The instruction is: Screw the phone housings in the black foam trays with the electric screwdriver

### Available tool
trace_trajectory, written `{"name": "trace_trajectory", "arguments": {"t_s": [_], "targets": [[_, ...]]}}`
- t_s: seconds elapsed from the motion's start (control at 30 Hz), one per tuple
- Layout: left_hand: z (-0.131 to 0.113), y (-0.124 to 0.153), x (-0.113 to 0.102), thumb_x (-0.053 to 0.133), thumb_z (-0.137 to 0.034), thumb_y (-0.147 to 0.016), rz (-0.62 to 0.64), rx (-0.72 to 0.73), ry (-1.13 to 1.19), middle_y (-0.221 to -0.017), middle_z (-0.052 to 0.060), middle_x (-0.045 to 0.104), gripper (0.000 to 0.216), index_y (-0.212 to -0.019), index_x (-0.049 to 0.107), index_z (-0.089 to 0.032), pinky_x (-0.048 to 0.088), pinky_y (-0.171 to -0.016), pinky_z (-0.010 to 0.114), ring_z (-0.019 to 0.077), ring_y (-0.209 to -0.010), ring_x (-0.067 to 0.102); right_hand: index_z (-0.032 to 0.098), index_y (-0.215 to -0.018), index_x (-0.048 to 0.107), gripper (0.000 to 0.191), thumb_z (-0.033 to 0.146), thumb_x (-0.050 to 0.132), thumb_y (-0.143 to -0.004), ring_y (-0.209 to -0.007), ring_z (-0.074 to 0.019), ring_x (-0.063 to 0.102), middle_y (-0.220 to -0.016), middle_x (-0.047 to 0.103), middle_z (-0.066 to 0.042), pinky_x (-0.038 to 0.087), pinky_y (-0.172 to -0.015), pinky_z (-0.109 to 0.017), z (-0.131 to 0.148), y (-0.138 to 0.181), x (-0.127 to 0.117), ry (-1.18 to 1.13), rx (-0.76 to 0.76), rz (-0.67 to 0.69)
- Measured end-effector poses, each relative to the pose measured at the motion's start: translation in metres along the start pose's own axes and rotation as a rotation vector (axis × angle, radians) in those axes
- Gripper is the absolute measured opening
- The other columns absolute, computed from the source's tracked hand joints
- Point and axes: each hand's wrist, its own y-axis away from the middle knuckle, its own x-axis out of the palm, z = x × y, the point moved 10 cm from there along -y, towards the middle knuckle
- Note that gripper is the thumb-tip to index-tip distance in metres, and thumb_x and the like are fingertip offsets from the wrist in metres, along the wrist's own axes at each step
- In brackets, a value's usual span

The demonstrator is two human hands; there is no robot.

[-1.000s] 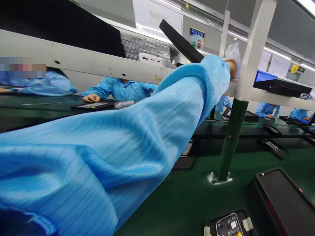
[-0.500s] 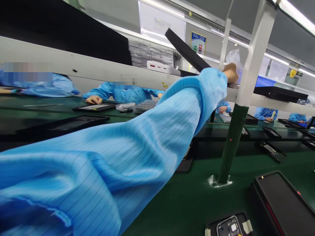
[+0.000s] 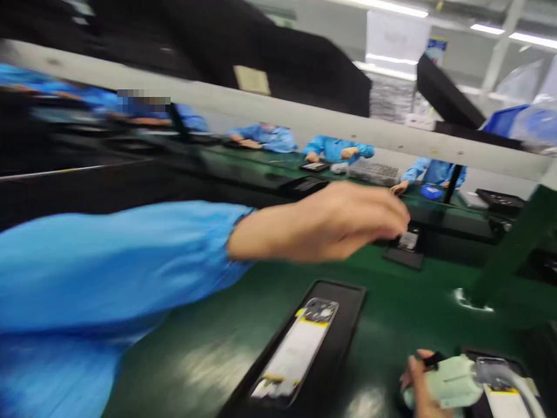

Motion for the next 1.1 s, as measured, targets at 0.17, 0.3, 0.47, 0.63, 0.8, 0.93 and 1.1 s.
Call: {"name": "trace_trajectory", "arguments": {"t_s": [0.17, 0.3, 0.47, 0.63, 0.8, 0.93, 1.1], "targets": [[0.007, 0.219, 0.02, 0.047, -0.018, -0.094, -0.134, -0.567, 0.139, -0.09, 0.005, 0.069, 0.019, -0.09, 0.065, -0.017, 0.051, -0.074, 0.02, 0.0131, -0.082, 0.065, 0.02, -0.088, 0.055, 0.051, 0.042, 0.088, -0.055, -0.045, -0.0152, 0.055, -0.049, 0.056, 0.006, 0.053, -0.052, -0.032, -0.037, -0.002, -0.007, -0.049, 0.234, 0.059], [0.019, 0.358, 0.062, 0.043, -0.025, -0.094, -0.171, -0.979, 0.209, -0.086, 0.004, 0.067, 0.025, -0.085, 0.065, -0.018, 0.05, -0.067, 0.02, 0.0133, -0.077, 0.063, 0.019, -0.101, 0.06, 0.068, 0.077, 0.06, -0.066, -0.043, -0.0158, 0.047, -0.048, 0.05, 0.003, 0.048, -0.047, -0.035, -0.015, 0.022, 0.048, -0.229, 0.42, 0.274], [0.007, 0.425, 0.094, 0.042, -0.031, -0.094, -0.205, -1.138, 0.332, -0.089, 0.004, 0.066, 0.029, -0.085, 0.066, -0.019, 0.049, -0.076, 0.024, 0.0154, -0.083, 0.063, 0.016, -0.099, 0.065, 0.085, 0.089, 0.034, -0.068, -0.047, -0.0185, 0.046, -0.053, 0.051, -0.003, 0.042, -0.048, -0.035, 0.018, 0.055, 0.128, -0.237, 0.531, 0.374], [0.009, 0.407, 0.11, 0.044, -0.028, -0.094, -0.202, -1.062, 0.517, -0.09, 0.004, 0.064, 0.024, -0.084, 0.063, -0.019, 0.047, -0.073, 0.024, 0.0153, -0.083, 0.06, 0.015, -0.086, 0.066, 0.078, 0.084, 0.033, -0.07, -0.043, -0.0171, 0.044, -0.047, 0.048, -0.001, 0.04, -0.045, -0.032, 0.03, 0.065, 0.159, -0.233, 0.347, 0.237], [0.012, 0.362, 0.134, 0.05, -0.028, -0.091, -0.187, -0.902, 0.723, -0.088, 0.005, 0.064, 0.019, -0.084, 0.063, -0.018, 0.046, -0.075, 0.026, 0.0158, -0.081, 0.059, 0.019, -0.097, 0.064, 0.068, 0.079, 0.043, -0.072, -0.044, -0.0149, 0.045, -0.05, 0.049, 0.002, 0.042, -0.047, -0.031, 0.052, 0.095, 0.211, -0.254, 0.124, 0.398], [0.013, 0.353, 0.158, 0.06, -0.03, -0.087, -0.22, -0.892, 0.868, -0.085, 0.005, 0.066, 0.016, -0.081, 0.066, -0.016, 0.046, -0.069, 0.024, 0.0152, -0.077, 0.06, 0.021, -0.099, 0.059, 0.034, 0.044, 0.07, -0.076, -0.041, -0.0108, 0.045, -0.047, 0.047, 0.008, 0.043, -0.049, -0.026, 0.048, 0.112, 0.234, -0.192, 0.037, 0.401], [0.007, 0.357, 0.166, 0.059, -0.025, -0.087, -0.257, -0.862, 0.967, -0.089, 0.006, 0.07, 0.014, -0.085, 0.07, -0.017, 0.048, -0.079, 0.025, 0.017, -0.085, 0.065, 0.018, -0.111, 0.053, 0.04, 0.03, 0.072, -0.077, -0.044, -0.0126, 0.051, -0.049, 0.053, 0.008, 0.045, -0.051, -0.028, 0.025, 0.12, 0.241, -0.056, 0.03, 0.396]]}}
